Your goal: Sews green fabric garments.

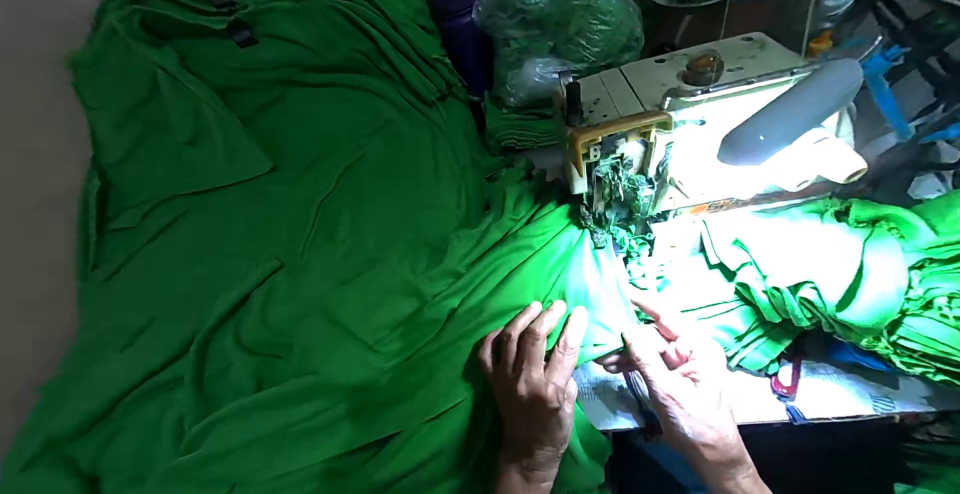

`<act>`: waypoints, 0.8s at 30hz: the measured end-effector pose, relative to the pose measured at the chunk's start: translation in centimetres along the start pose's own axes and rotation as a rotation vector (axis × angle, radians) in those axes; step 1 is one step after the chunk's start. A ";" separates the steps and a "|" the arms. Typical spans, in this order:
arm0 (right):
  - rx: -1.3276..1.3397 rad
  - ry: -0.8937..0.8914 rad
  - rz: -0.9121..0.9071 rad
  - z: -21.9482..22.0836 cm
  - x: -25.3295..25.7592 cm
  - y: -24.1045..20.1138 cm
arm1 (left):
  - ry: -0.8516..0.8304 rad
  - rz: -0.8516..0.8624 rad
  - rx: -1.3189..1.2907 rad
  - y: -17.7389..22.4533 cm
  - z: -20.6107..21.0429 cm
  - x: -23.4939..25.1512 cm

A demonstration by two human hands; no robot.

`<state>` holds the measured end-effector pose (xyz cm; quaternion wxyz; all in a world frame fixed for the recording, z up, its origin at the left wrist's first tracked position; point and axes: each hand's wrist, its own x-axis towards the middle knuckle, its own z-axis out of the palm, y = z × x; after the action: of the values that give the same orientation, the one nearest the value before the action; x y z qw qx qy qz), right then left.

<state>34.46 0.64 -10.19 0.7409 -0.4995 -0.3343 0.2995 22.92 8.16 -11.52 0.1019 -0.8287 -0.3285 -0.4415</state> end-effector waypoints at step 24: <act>-0.979 -0.554 -0.609 -1.9 2.5 0.0 | -0.875 -0.220 -0.179 2.1 -9.3 3.3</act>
<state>37.47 1.59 -10.19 0.3650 -0.5669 -0.7385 0.0063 19.33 3.77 -3.17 -0.1657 -0.9030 -0.3871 -0.0847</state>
